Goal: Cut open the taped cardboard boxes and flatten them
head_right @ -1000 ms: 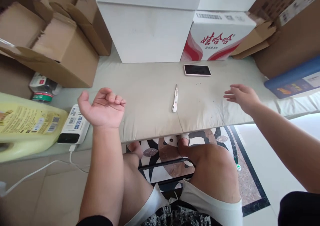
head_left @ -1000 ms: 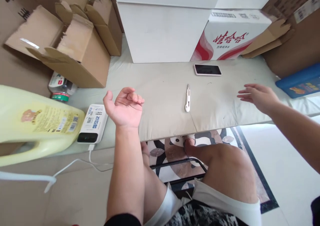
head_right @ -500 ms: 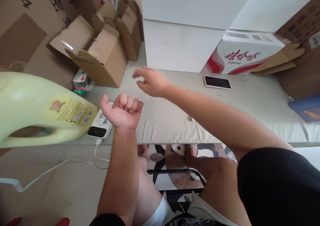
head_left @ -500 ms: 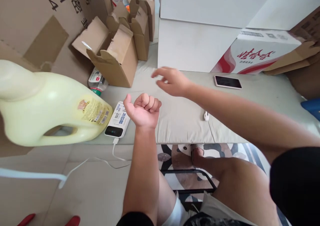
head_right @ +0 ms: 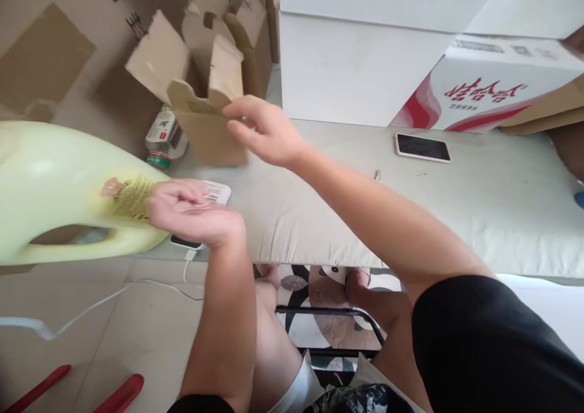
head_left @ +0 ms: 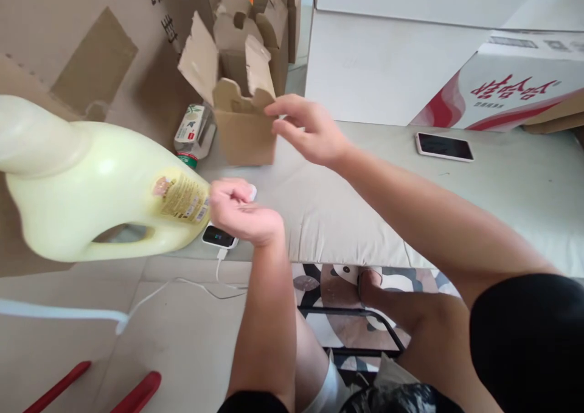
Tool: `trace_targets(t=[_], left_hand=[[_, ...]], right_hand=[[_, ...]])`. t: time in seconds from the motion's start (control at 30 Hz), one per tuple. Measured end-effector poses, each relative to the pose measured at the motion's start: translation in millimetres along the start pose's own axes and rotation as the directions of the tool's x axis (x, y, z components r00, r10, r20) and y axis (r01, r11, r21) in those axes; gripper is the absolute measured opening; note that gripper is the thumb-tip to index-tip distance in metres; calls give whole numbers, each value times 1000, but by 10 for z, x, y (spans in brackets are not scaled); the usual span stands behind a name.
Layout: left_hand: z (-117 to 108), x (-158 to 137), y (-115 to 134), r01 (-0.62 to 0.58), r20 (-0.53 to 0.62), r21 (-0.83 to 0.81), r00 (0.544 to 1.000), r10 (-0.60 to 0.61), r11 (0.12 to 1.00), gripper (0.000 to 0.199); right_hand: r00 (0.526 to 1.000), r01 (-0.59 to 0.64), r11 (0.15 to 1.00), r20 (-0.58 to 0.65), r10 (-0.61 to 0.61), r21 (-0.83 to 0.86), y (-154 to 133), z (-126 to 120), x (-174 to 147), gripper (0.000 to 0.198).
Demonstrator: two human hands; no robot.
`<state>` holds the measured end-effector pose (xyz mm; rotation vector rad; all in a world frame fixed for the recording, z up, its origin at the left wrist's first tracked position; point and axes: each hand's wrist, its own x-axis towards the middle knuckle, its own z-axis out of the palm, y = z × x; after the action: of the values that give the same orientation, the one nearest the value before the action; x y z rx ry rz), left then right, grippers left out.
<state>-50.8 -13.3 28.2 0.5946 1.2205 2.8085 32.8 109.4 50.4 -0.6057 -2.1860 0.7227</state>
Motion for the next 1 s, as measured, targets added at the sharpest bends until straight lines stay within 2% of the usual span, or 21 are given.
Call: trace_targets(t=[0.03,0.1,0.17,0.2,0.23,0.3,0.33,0.37,0.4,0.43,0.5,0.6,0.7,0.83,0.9,0.97,1.0], left_hand=[[5,15,5,-117,-28,18,993,117,993,34],[-1,58,22,-242,-3,74,970,243,967,28],[-23,90,32,-284,61,136,959,278,949,26],[-34,92,30,-269,95,154,962,256,951,25],[-39,80,22,-218,130,161,971,199,962,23],[-30,18,-11,-10,226,126,974,-19,992,27],[-14,-30,-34,124,294,84,945,-144,989,34],[8,-85,-57,257,374,38,892,-252,966,41],[35,-145,-80,364,450,-6,833,-323,931,46],[65,-206,-100,432,511,-49,785,-349,900,48],[131,-320,-127,484,574,-117,746,-339,867,48],[250,-470,-120,508,564,-153,749,-347,848,53],[389,-620,-56,526,507,-107,759,-409,844,57],[514,-803,56,432,375,-19,839,-395,901,61],[511,-844,79,431,415,59,810,-415,900,68],[472,-844,57,434,497,191,731,-468,881,77],[446,-834,30,411,517,226,718,-466,883,81]], right_hand=[[998,-34,999,-47,36,38,-82,-170,-209,41],[988,-106,992,-108,113,67,-288,-486,-702,44],[972,-113,991,-199,124,65,-483,-709,-1258,44],[948,-92,990,-296,119,103,-557,-775,-1538,45],[914,-83,982,-381,142,167,-611,-813,-1805,43],[834,-45,968,-523,172,248,-666,-822,-2256,39],[814,-40,964,-552,184,263,-675,-809,-2426,33],[804,-38,964,-564,187,265,-677,-797,-2554,23],[810,-34,966,-560,177,255,-674,-790,-2643,15],[826,-25,971,-543,153,236,-667,-794,-2698,19],[877,2,986,-474,79,168,-647,-835,-2739,30],[921,16,999,-390,3,48,-619,-928,-2739,25],[914,-2,1000,-406,4,6,-618,-993,-2763,25],[906,-58,998,-421,48,-10,-643,-1029,-2849,22],[884,-122,992,-456,103,-13,-637,-1030,-2893,23],[845,-187,982,-511,160,-3,-602,-1017,-2922,29],[825,-210,978,-536,180,7,-574,-1009,-2929,33]])
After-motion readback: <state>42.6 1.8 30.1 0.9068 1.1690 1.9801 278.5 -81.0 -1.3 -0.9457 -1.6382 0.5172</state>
